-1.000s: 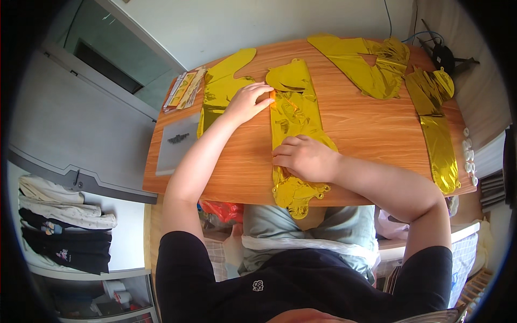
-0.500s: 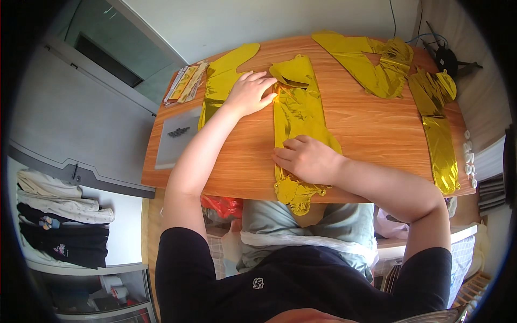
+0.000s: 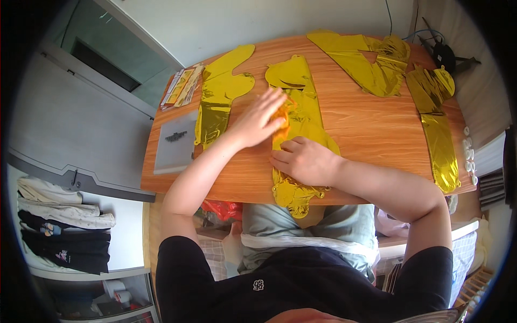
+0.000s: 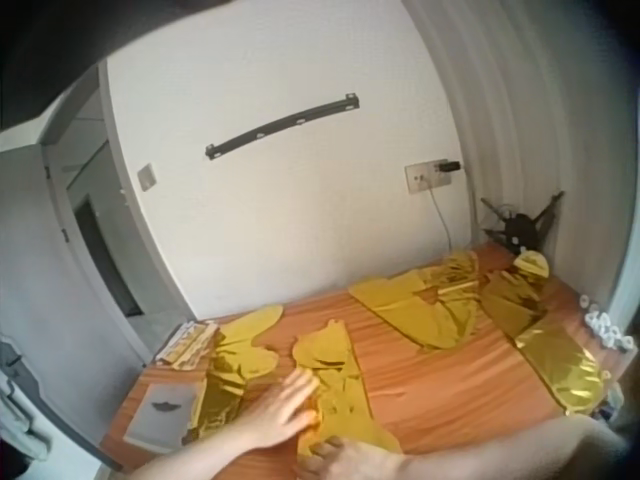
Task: The person lays out and flattens deflated foil balloons on a desk by hand, then repeatedly folds one of the balloons into a small square.
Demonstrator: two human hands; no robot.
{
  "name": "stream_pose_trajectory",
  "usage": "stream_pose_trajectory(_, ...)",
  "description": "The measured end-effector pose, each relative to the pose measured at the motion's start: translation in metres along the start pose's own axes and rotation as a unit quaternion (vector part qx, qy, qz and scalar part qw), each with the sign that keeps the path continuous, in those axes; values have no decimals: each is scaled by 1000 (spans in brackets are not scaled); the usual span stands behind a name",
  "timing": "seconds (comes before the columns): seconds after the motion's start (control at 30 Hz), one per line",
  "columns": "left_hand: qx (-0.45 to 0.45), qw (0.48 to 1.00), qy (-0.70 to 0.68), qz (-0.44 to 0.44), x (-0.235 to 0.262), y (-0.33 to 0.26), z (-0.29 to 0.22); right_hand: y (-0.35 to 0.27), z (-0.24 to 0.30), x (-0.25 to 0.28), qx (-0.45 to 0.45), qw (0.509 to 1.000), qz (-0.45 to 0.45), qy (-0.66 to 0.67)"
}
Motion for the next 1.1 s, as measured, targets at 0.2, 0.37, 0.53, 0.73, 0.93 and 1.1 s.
stream_pose_trajectory(0.2, -124, 992, 19, 2, -9, -8, -24, 5, 1, 3, 8, 1000, -16, 3)
stream_pose_trajectory(0.37, -167, 985, 42, 23, -17, -7, -31, 3, -15, 18, -14, 988, -66, 137)
stream_pose_trajectory(0.53, -158, 987, 16, 17, -15, -9, -27, -11, -83, 55, -312, 899, -164, 260)
stream_pose_trajectory(0.73, -156, 988, 17, 3, -16, -7, -29, -40, -121, 45, -348, 930, -94, -72)
stream_pose_trajectory(0.93, -141, 990, -15, -20, -9, -9, -24, -35, -122, 41, -338, 936, -85, -49)
stream_pose_trajectory(1.1, -162, 987, 9, -9, -8, -8, -32, -39, -123, 42, -344, 932, -105, -35)
Point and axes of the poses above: each hand's wrist, its own y-axis towards the middle knuckle, its own x-axis out of the back of the hand, z = x × y, the point moved 9 cm from there along y, towards the middle knuckle, and after that the axes turned 15 degrees about y, right-handed, at the moved point
